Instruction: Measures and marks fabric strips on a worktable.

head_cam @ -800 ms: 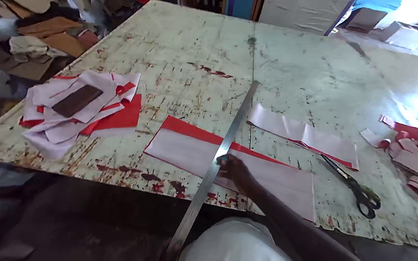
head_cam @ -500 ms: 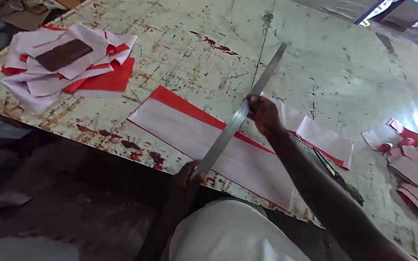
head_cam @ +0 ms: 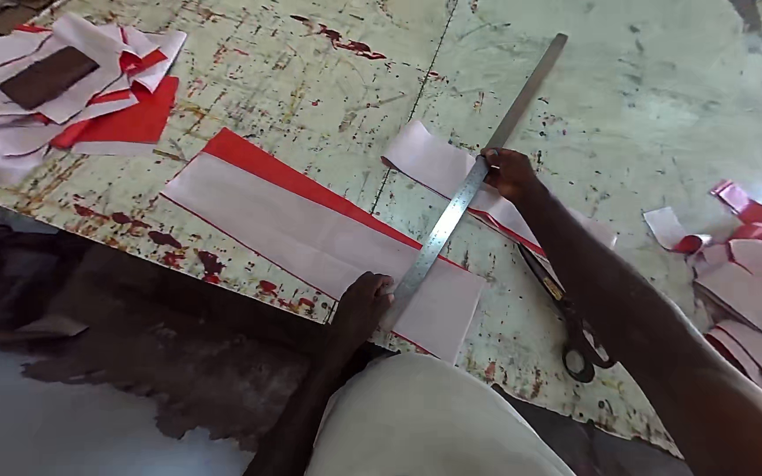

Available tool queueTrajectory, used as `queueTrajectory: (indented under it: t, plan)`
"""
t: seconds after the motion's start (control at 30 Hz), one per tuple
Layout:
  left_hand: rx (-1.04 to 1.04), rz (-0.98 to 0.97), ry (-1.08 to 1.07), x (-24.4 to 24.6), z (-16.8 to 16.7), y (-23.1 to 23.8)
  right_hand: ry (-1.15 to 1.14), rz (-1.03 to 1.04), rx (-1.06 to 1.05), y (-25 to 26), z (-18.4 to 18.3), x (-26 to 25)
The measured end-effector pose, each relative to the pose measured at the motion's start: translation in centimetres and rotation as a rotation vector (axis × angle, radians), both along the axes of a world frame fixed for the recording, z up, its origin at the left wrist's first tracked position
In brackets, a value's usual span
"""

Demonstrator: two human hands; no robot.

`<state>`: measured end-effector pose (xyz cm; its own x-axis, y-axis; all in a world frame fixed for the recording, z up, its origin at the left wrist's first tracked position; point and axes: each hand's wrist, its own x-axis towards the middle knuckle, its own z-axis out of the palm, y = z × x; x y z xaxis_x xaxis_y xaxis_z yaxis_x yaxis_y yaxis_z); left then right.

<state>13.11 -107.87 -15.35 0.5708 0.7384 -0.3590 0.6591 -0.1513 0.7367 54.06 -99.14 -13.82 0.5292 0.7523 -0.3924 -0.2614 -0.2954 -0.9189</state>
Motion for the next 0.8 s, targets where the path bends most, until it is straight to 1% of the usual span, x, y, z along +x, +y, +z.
queueTrajectory:
  t: [0.1,0.17,0.33,0.43,0.6,0.7,0.8]
  plan:
    - [0.095,-0.004,0.02,-1.2,-0.4,-0.7,0.001,-0.007,-0.003,0.0,-0.4,1.9]
    - [0.188,-0.041,0.003,-2.4,-1.0,-1.7,0.009,-0.006,-0.016,-0.3,-0.9,2.8]
    - [0.342,-0.189,0.056,-3.9,-1.9,-3.2,0.042,0.016,0.018,-0.9,-2.0,2.4]
    - [0.392,-0.209,0.042,-4.0,-2.4,-3.4,0.054,0.025,0.033,-1.2,-2.0,2.1]
    - [0.381,-0.234,0.029,-4.1,-2.5,-3.2,0.041,0.061,0.016,-1.1,-2.1,2.4]
    - [0.404,-0.241,0.025,-3.9,-2.5,-3.4,-0.042,0.11,-0.038,-1.0,-1.9,2.6]
    - [0.413,-0.237,0.06,-3.5,-2.2,-3.8,-0.276,0.287,-0.162,-0.8,-1.0,3.1]
